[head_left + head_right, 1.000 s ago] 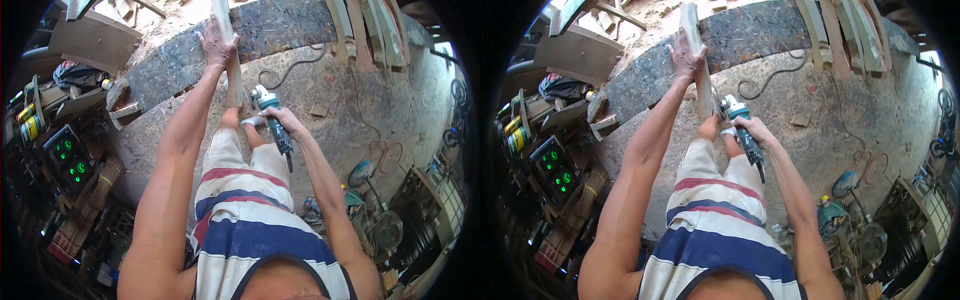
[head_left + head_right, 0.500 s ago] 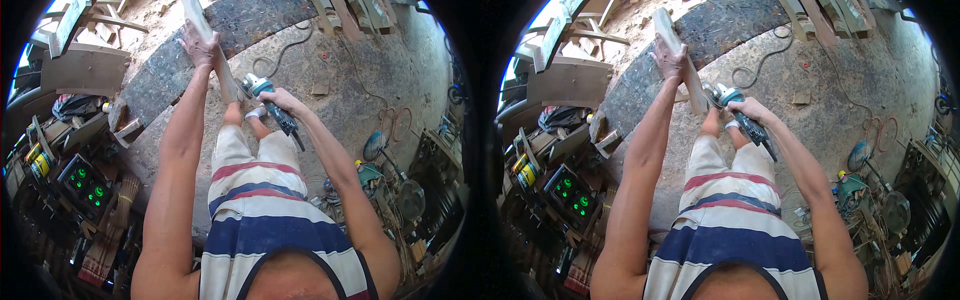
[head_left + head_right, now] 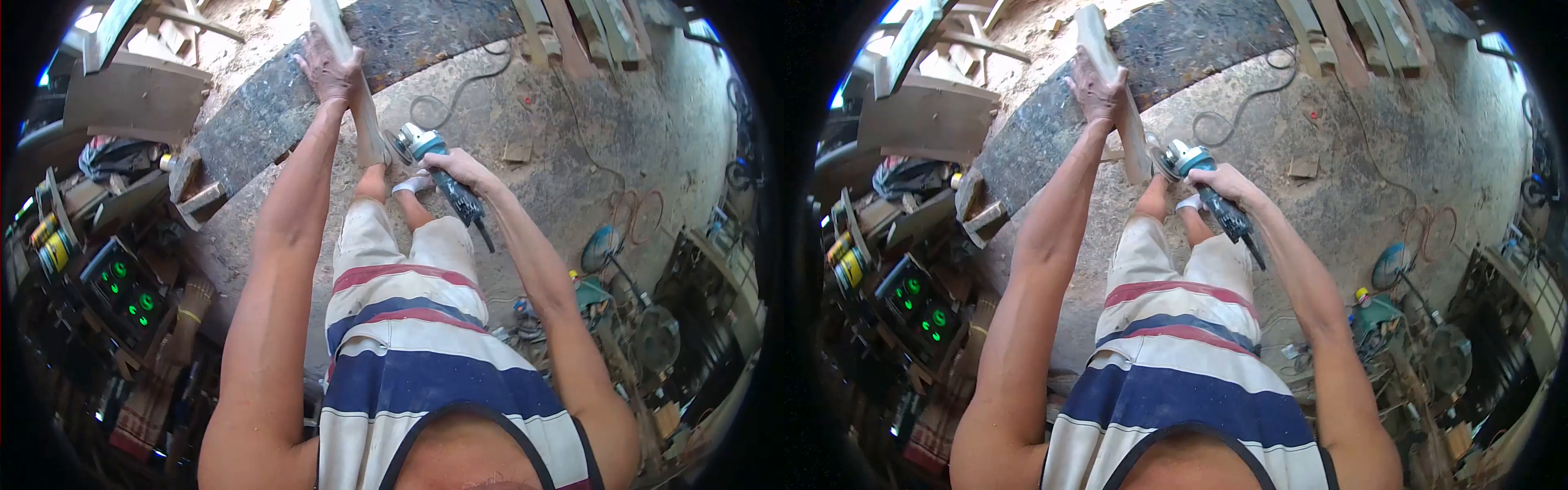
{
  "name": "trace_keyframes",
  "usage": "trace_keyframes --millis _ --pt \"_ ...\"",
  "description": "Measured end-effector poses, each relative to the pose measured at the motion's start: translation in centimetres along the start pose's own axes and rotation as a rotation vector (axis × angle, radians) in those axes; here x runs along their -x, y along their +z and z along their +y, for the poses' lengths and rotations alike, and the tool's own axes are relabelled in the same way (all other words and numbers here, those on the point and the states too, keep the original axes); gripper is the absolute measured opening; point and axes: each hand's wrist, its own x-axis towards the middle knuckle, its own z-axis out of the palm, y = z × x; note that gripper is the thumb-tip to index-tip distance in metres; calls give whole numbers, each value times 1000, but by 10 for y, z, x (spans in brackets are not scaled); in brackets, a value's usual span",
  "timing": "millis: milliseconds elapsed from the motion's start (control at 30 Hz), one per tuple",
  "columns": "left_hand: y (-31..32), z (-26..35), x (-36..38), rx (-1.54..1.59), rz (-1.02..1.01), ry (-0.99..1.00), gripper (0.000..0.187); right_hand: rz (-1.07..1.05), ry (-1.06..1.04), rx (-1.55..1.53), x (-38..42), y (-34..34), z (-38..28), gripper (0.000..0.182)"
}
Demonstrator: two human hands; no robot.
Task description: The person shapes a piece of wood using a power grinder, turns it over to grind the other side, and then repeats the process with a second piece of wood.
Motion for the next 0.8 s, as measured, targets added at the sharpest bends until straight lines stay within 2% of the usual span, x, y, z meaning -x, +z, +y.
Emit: trace_keyframes --millis 133,167,300,800 --pt "4 -3 -2 43 19 -14 121 -23 38 -47 11 5 -12 47" --pt "7 -6 -2 41 47 5 121 2 29 34 18 4 -18 48" --pt "5 -5 0 11 46 10 117 3 54 42 7 3 -10 55" --pt "15 -10 0 -62 98 47 118 12 49 33 11 8 -11 49"
